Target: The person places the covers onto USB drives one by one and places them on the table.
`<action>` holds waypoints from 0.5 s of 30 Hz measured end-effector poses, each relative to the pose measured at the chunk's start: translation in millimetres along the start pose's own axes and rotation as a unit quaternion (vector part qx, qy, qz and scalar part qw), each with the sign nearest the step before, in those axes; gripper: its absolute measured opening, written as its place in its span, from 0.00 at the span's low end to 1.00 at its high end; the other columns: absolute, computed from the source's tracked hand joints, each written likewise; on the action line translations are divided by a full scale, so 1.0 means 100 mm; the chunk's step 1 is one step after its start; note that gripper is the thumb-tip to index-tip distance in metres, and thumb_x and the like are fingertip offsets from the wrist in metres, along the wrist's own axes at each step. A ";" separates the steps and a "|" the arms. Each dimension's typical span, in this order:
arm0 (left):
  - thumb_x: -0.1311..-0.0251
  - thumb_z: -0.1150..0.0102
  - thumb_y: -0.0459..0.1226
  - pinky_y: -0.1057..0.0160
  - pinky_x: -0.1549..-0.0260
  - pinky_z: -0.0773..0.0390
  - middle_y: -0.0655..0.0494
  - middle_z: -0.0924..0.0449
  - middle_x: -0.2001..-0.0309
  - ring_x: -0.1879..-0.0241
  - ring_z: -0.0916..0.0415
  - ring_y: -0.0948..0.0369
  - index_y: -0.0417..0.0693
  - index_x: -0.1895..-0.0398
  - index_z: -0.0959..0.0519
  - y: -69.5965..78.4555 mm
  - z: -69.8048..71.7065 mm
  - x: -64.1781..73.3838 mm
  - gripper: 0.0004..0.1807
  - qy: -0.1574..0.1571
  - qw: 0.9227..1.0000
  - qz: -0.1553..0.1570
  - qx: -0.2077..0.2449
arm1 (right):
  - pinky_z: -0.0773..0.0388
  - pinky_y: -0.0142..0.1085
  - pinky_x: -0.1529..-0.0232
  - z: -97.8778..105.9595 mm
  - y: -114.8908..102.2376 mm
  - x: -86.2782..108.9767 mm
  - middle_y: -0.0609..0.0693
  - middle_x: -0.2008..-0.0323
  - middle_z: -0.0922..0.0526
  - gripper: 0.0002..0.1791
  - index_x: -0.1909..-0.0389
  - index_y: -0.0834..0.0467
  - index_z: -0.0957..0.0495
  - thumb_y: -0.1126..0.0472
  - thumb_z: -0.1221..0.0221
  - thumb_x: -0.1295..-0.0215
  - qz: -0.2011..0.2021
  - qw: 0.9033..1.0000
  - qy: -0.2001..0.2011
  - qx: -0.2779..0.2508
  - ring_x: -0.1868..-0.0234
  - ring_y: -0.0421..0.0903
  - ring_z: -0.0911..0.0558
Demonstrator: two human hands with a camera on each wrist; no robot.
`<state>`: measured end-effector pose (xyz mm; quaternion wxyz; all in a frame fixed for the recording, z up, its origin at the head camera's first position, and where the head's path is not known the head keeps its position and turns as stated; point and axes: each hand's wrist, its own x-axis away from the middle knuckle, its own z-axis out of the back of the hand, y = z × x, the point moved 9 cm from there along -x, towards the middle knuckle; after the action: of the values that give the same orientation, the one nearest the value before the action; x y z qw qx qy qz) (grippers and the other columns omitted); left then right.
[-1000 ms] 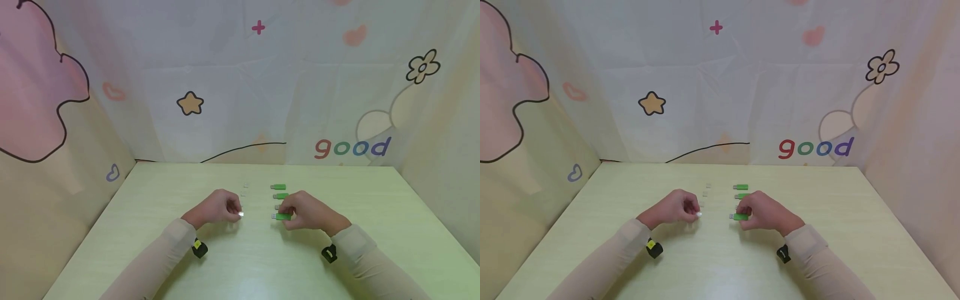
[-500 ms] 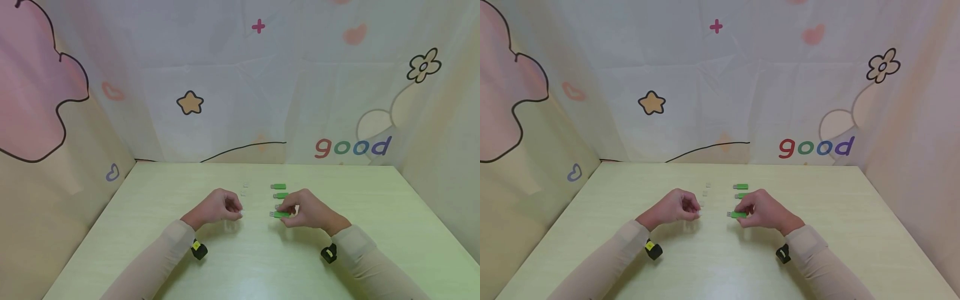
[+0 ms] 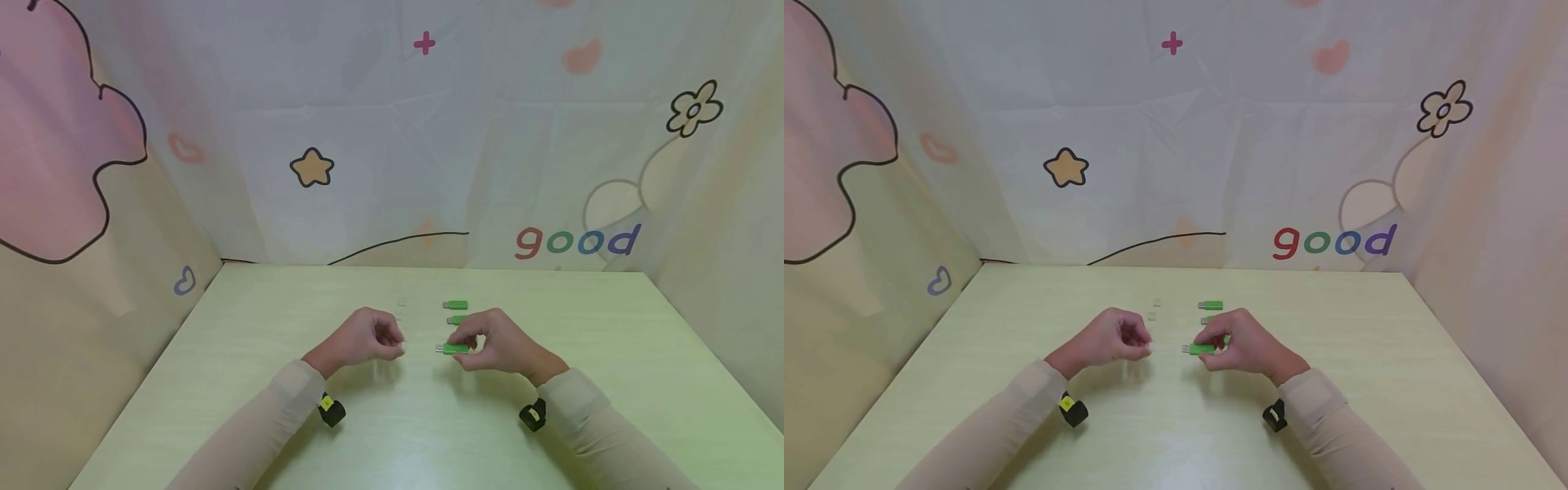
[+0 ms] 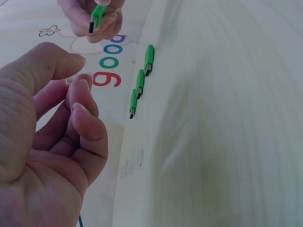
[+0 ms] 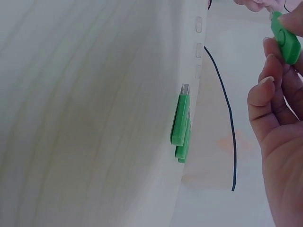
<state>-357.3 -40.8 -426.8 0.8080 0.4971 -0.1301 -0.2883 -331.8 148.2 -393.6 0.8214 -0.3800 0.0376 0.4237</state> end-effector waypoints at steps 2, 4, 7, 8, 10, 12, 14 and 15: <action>0.44 0.27 0.32 0.66 0.65 0.17 0.57 0.14 0.67 0.69 0.18 0.63 0.46 0.68 0.14 0.02 0.00 0.00 0.03 0.002 1.000 -0.002 0.001 | 0.18 0.42 0.72 0.00 -0.01 -0.01 0.37 0.72 0.14 0.10 0.66 0.49 0.09 0.68 0.28 0.47 0.006 1.000 0.005 -0.001 0.74 0.41 0.20; 0.44 0.27 0.32 0.66 0.65 0.17 0.57 0.14 0.67 0.68 0.18 0.63 0.45 0.68 0.14 0.04 -0.02 -0.01 0.04 0.003 1.000 -0.004 0.004 | 0.18 0.42 0.72 0.00 -0.03 -0.02 0.38 0.72 0.14 0.12 0.66 0.47 0.09 0.68 0.28 0.47 0.009 1.000 0.010 -0.004 0.74 0.43 0.20; 0.44 0.27 0.33 0.66 0.64 0.17 0.57 0.14 0.67 0.68 0.18 0.63 0.45 0.67 0.13 0.06 -0.04 -0.02 0.04 0.000 1.000 -0.003 0.012 | 0.19 0.43 0.72 0.00 -0.04 -0.03 0.37 0.71 0.14 0.13 0.65 0.46 0.09 0.67 0.28 0.47 0.009 1.000 0.012 -0.009 0.73 0.44 0.20; 0.44 0.27 0.33 0.66 0.64 0.17 0.57 0.14 0.67 0.68 0.18 0.63 0.45 0.67 0.13 0.07 -0.05 -0.03 0.04 -0.001 1.000 -0.003 0.014 | 0.19 0.43 0.72 0.00 -0.05 -0.04 0.37 0.71 0.14 0.13 0.65 0.46 0.09 0.67 0.28 0.46 0.008 1.000 0.012 -0.012 0.73 0.45 0.20; 0.44 0.26 0.34 0.66 0.65 0.17 0.57 0.14 0.67 0.69 0.18 0.63 0.45 0.67 0.13 0.08 -0.07 -0.03 0.04 -0.003 1.000 -0.002 0.015 | 0.18 0.44 0.72 -0.01 -0.05 -0.04 0.37 0.71 0.14 0.13 0.65 0.46 0.09 0.67 0.28 0.46 0.008 1.000 0.012 -0.014 0.73 0.44 0.20; 0.44 0.27 0.34 0.66 0.65 0.17 0.56 0.14 0.67 0.69 0.18 0.63 0.45 0.67 0.13 0.09 -0.09 -0.03 0.04 -0.004 1.000 -0.003 0.019 | 0.18 0.44 0.72 -0.01 -0.05 -0.05 0.38 0.70 0.13 0.12 0.64 0.46 0.09 0.67 0.28 0.46 0.010 1.000 0.012 -0.016 0.73 0.45 0.19; 0.44 0.27 0.33 0.67 0.66 0.18 0.56 0.14 0.68 0.69 0.18 0.63 0.45 0.67 0.13 0.11 -0.09 -0.03 0.04 -0.004 1.000 -0.004 0.019 | 0.18 0.44 0.72 -0.02 -0.05 -0.06 0.38 0.70 0.13 0.12 0.64 0.46 0.10 0.67 0.28 0.46 0.011 1.000 0.013 -0.018 0.73 0.45 0.19; 0.44 0.27 0.33 0.67 0.66 0.18 0.56 0.14 0.68 0.69 0.18 0.63 0.44 0.67 0.13 0.12 -0.10 -0.03 0.04 -0.004 1.000 -0.004 0.020 | 0.18 0.43 0.72 -0.02 -0.05 -0.06 0.38 0.70 0.13 0.12 0.65 0.46 0.10 0.67 0.28 0.46 0.012 1.000 0.013 -0.018 0.73 0.46 0.19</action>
<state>-351.1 -27.9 -420.7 0.7962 0.5125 -0.1369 -0.2911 -331.3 141.1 -390.2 0.8089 -0.3999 0.0454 0.4286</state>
